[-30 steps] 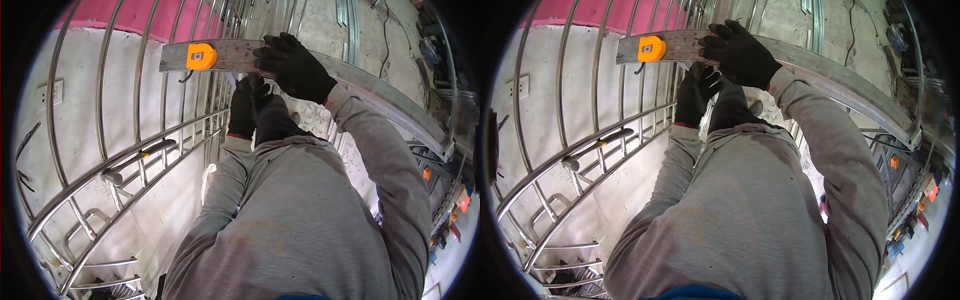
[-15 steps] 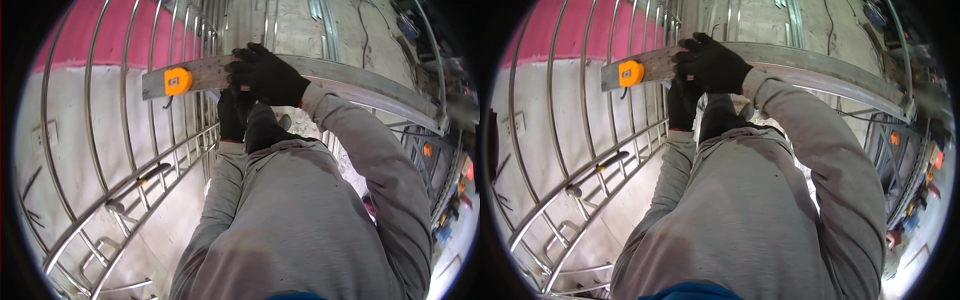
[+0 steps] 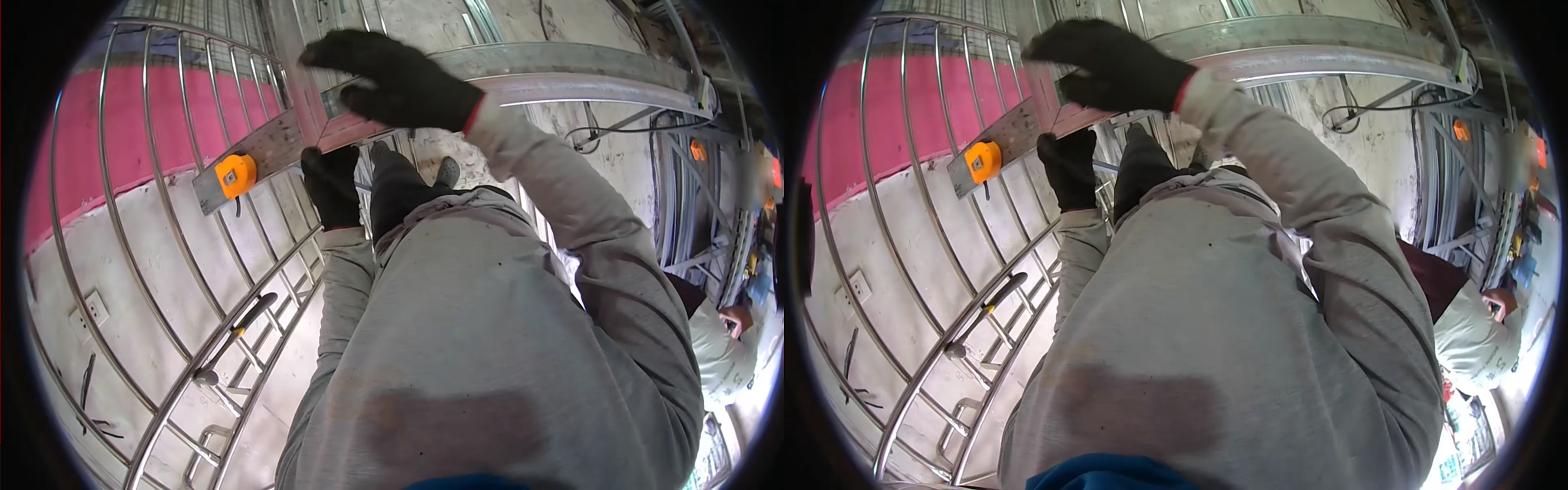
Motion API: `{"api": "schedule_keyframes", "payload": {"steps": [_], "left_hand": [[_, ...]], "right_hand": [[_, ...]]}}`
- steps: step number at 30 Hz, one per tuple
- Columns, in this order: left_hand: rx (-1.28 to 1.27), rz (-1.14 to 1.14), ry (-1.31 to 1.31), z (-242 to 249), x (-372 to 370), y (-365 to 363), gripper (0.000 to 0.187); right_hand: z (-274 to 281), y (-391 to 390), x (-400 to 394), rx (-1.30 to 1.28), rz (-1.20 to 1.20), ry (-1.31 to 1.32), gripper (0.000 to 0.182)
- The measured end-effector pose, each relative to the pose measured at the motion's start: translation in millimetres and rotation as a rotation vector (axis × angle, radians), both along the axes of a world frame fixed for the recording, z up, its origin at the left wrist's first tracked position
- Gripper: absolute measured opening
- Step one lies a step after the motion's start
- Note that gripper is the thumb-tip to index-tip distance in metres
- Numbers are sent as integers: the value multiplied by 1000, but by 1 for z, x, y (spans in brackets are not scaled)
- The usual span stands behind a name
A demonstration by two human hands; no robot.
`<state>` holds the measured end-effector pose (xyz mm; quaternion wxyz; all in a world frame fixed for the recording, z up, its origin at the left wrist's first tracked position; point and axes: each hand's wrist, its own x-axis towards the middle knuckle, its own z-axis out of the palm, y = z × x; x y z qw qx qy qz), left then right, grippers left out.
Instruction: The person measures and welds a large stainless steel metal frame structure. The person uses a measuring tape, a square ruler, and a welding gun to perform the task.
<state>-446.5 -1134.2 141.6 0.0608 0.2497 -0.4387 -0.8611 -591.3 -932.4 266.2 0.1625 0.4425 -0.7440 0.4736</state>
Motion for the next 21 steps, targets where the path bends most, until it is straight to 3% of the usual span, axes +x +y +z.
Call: {"api": "schedule_keyframes", "payload": {"steps": [2, 3, 5, 6, 7, 8, 10, 11, 14, 18, 20, 21], "left_hand": [[-52, -27, 9, 4, -7, 1, 61], [-16, -3, 16, -11, -9, -5, 68], [-27, 43, -75, -25, -5, -19, 65], [-25, 52, -90, -34, -7, -28, 66], [-9, 59, -107, -36, -8, -33, 66], [12, 66, -121, -43, -9, -37, 67], [7, -10, -115, -40, -1, -45, 73], [-16, 21, -35, -16, -7, -21, 70], [2, -33, 3, -30, -6, -35, 66], [-126, -39, -45, -30, -7, -33, 72], [-311, 8, -132, -15, -4, -17, 70], [-198, 13, -114, -17, -4, -20, 69]], "right_hand": [[23, 47, 8, -34, -19, -295, 57], [22, 66, 13, -25, -42, -287, 57], [14, 116, 26, -135, -186, -236, 55], [13, 133, 47, -178, -262, -339, 51], [14, 151, 64, -74, -414, -305, 49], [15, 168, 89, -201, -433, -533, 57], [5, 186, 131, -131, -607, -479, 51], [-2, 195, 143, -115, -625, -485, 48], [-18, 195, 174, -156, -736, -514, 48], [-22, 198, 183, -62, -819, -504, 48], [-33, 206, 177, -88, -812, -473, 48], [-32, 210, 173, -71, -839, -417, 47]]}}
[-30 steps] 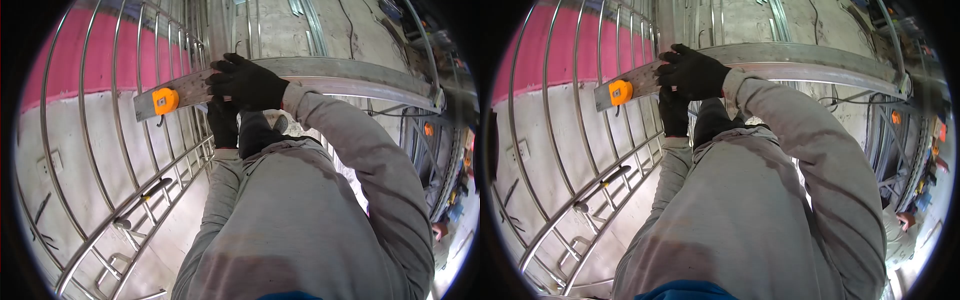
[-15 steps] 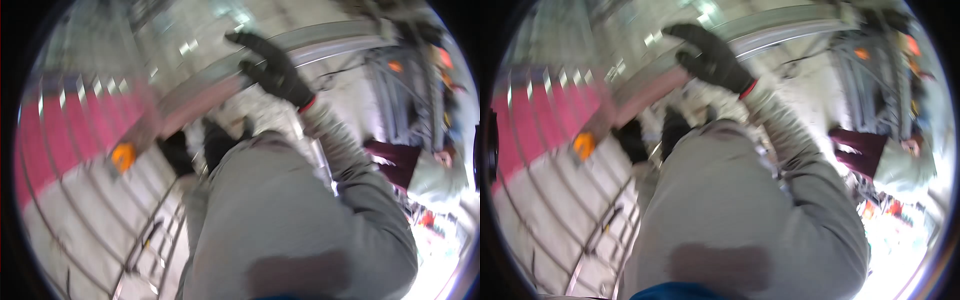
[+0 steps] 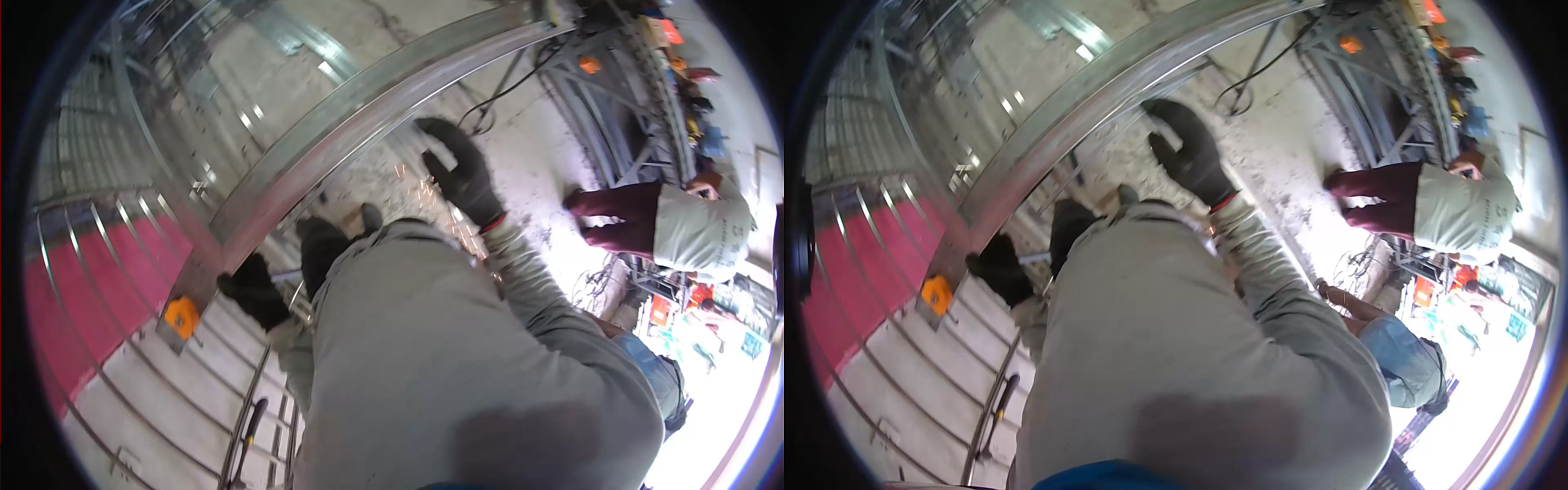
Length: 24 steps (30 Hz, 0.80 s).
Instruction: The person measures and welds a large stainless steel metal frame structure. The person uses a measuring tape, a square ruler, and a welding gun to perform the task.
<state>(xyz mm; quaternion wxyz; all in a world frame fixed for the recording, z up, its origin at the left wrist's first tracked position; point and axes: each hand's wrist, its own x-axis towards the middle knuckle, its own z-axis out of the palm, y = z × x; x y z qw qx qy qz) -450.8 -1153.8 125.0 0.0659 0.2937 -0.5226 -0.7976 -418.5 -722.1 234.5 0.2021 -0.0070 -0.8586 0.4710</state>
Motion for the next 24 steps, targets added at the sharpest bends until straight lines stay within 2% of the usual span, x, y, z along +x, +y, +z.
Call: {"api": "schedule_keyframes", "payload": {"steps": [1, 2, 4, 7, 8, 9, 11, 13, 15, 17, 18, 19, 24], "left_hand": [[112, 10, 25, -1, 0, -4, 68], [140, 5, 55, 6, 1, -2, 68], [202, -16, 109, 6, -3, 1, 66], [97, -90, 115, 0, 1, -6, 68], [103, -117, 94, 4, 0, -5, 69], [104, -129, 90, 4, -2, -5, 69], [180, -99, 89, 5, -3, -3, 68], [238, -139, 107, -9, -2, -14, 68], [284, -165, 134, -8, -4, -21, 68], [260, -86, 158, 12, -5, 2, 70], [267, 6, 141, 31, -8, 18, 60], [264, 23, 138, 34, -10, 28, 59], [104, -69, 149, 21, -9, 19, 56]], "right_hand": [[-4, 7, -1, 41, -41, 3, 46], [2, 10, -1, -72, -81, -52, 44], [0, 26, 3, -5, -112, -23, 40], [-30, 44, 24, -110, -217, -138, 40], [-32, 39, 32, -237, -259, -181, 39], [-49, 39, 44, -374, -313, -254, 38], [-137, 46, 97, -261, -367, -242, 39], [-170, 32, 137, -140, -446, -481, 44], [-228, 28, 192, 274, -261, -625, 43], [-252, 10, 230, 305, -156, -967, 37], [-259, 5, 246, 303, -89, -1067, 36], [-260, 0, 257, 283, -20, -1125, 35], [-247, -2, 297, 173, 142, -1120, 30]]}}
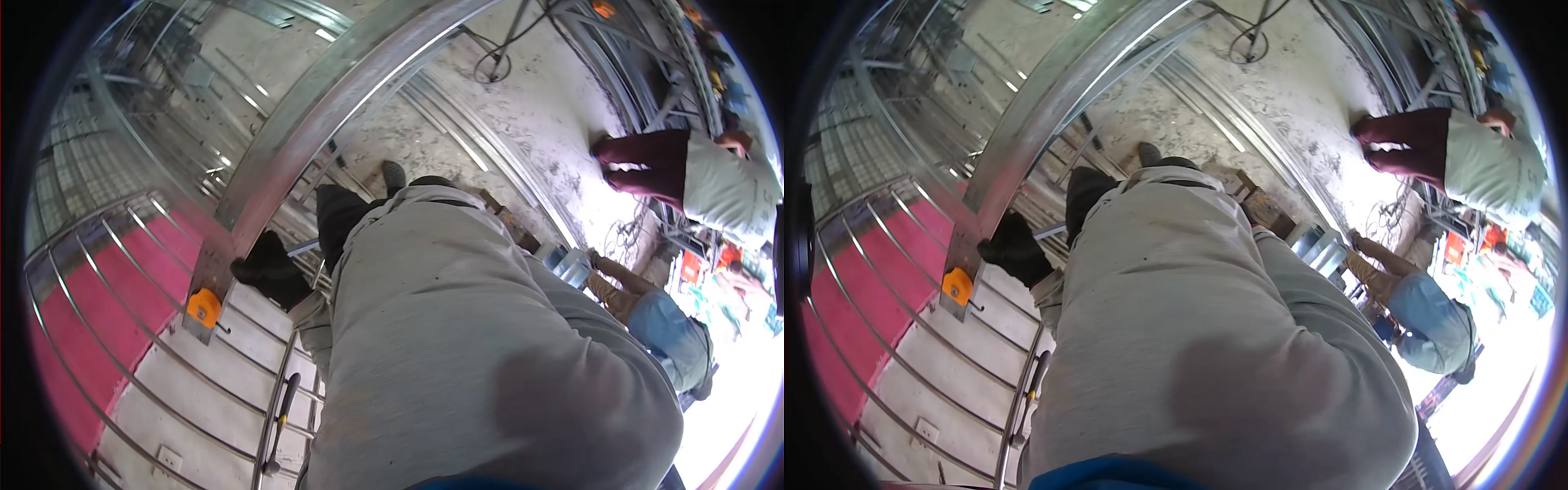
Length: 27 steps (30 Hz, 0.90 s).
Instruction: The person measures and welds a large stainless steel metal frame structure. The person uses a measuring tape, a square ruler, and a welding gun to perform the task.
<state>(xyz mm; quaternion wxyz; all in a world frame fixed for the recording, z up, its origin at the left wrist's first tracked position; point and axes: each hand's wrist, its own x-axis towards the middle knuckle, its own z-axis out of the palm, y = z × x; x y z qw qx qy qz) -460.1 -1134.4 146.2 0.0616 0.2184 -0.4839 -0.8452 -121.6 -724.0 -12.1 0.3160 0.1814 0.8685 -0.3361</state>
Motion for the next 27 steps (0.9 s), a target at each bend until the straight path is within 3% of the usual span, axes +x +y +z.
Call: {"api": "schedule_keyframes", "payload": {"steps": [5, 8, 12, 14, 15, 17, 19, 20, 22, 25, 27], "left_hand": [[-169, -40, 12, -5, 3, -6, 53], [-301, -51, 37, -9, 3, -10, 51], [-734, -105, 106, -11, 1, -14, 48], [-601, -66, 105, -15, 4, -16, 47], [-251, 12, 93, -23, 5, -21, 43], [-310, 54, 94, -31, 8, -26, 44], [-281, 10, 75, -30, 9, -23, 41], [-266, -3, 71, -29, 9, -21, 40], [13, 38, 34, -20, 8, -18, 47], [-140, 39, 42, -21, 9, -13, 57], [-159, 54, 33, -21, 11, -8, 58]], "right_hand": [[-6, 6, -12, 10, 20, 170, 25], [-34, 8, -33, 180, 92, 333, 22], [-56, 14, -48, 456, 207, 476, 11], [-52, 14, -57, 419, 178, 557, 8], [-53, 15, -59, 433, 210, 467, 9], [-52, 18, -64, 366, 212, 461, 11], [-44, 18, -72, 42, -251, 294, 20], [-11, 21, -88, 107, -33, 287, 29], [10, 21, -104, 94, -76, 359, 28], [-3, 32, -120, 127, 21, 522, 34], [51, 22, -147, -235, -888, 209, 44]]}}
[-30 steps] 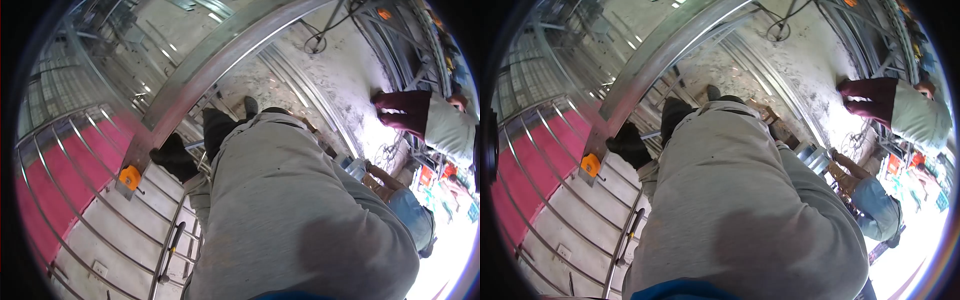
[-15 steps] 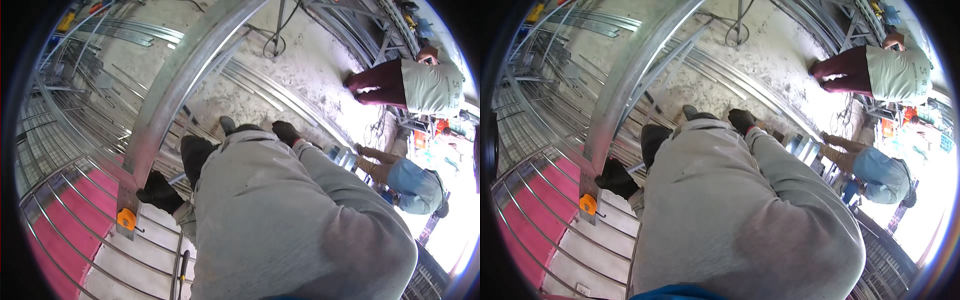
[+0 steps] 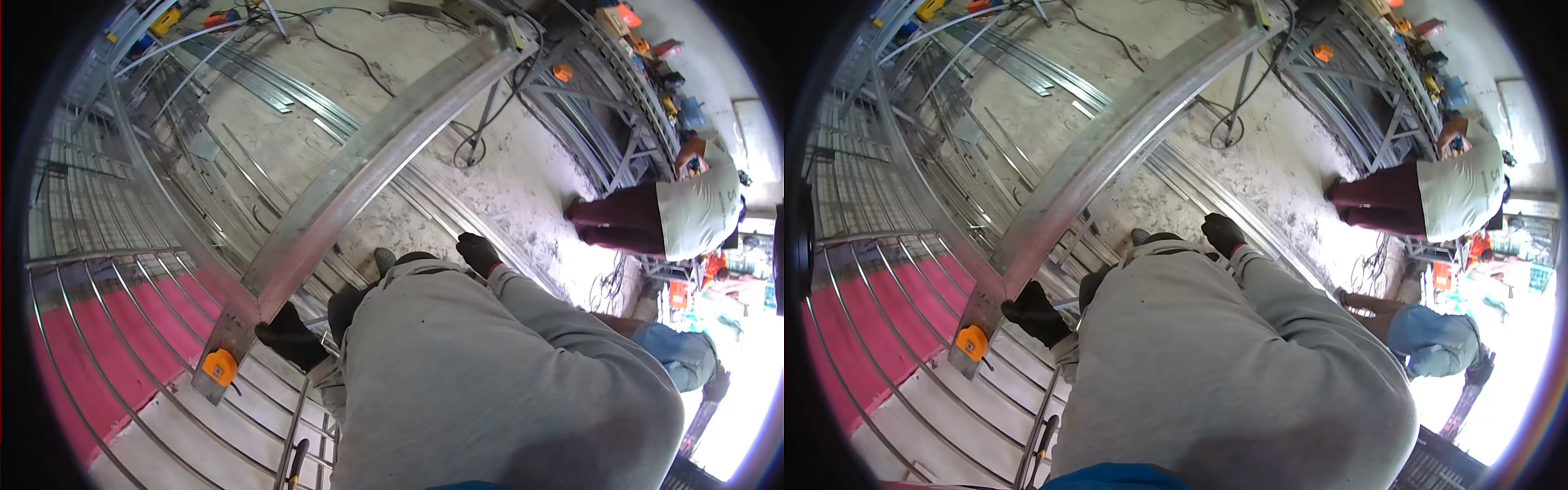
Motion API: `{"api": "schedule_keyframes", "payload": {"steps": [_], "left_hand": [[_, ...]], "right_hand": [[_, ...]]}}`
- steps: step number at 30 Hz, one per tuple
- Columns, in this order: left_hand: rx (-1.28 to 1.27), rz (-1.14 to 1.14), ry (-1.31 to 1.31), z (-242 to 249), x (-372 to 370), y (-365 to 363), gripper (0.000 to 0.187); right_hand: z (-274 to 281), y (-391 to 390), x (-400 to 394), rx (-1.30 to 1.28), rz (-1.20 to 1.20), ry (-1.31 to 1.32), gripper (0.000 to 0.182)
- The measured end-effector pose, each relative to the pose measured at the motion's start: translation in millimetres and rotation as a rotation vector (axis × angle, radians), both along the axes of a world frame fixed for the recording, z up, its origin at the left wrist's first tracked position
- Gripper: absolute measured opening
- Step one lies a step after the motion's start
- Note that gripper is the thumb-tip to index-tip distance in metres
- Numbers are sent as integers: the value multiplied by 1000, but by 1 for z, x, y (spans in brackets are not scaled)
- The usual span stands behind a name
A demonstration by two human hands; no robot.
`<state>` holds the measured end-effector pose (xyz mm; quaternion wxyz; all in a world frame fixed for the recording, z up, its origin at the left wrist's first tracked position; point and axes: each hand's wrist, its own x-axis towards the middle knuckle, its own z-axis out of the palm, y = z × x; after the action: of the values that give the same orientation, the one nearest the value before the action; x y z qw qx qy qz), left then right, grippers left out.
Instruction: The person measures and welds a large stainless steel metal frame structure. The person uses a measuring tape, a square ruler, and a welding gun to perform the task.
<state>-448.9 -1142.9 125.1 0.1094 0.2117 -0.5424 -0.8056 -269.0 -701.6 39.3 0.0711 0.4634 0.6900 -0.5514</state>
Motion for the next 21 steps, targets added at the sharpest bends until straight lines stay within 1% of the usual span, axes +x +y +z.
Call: {"api": "schedule_keyframes", "payload": {"steps": [1, 2, 4, 5, 7, 8, 9, 10, 12, 13, 14, 16, 18, 19, 20, 21], "left_hand": [[-27, -4, -19, 1, 2, 1, 58], [-53, -11, -39, 0, 2, 0, 59], [-13, -5, -12, -3, 1, 1, 58], [10, -11, 9, -5, 4, 3, 57], [34, -24, 28, -9, 9, -2, 56], [62, 11, 16, -16, 5, -7, 59], [96, 39, 8, -29, 1, -12, 62], [127, 63, -11, -22, 1, -10, 63], [177, 109, -47, -16, -1, -6, 65], [198, 124, -53, -17, -5, -4, 65], [209, 140, -54, -15, -9, -6, 65], [218, 174, -58, -13, -12, -10, 65], [219, 204, -88, -10, -14, -6, 65], [232, 222, -95, -7, -16, -4, 65], [242, 233, -99, -3, -18, -4, 65], [260, 254, -107, -1, -17, -5, 65]], "right_hand": [[6, 11, -7, -7, 77, -4, 57], [15, 21, -12, 184, 194, -15, 52], [29, 38, -24, 377, 158, 121, 50], [41, 66, -29, 598, 423, 52, 55], [65, 84, -40, 548, 322, 126, 62], [92, 82, -58, 288, -37, 279, 63], [115, 84, -72, 355, -74, 278, 63], [129, 85, -83, 339, -139, 364, 61], [88, 134, -87, 540, -146, 473, 57], [114, 132, -101, 382, -239, 591, 54], [134, 146, -115, 386, -246, 602, 54], [153, 181, -147, 681, -210, 499, 52], [164, 241, -178, 826, -148, 628, 53], [171, 284, -195, 936, -71, 583, 56], [192, 314, -221, 1032, -33, 572, 57], [212, 346, -247, 1129, 16, 603, 55]]}}
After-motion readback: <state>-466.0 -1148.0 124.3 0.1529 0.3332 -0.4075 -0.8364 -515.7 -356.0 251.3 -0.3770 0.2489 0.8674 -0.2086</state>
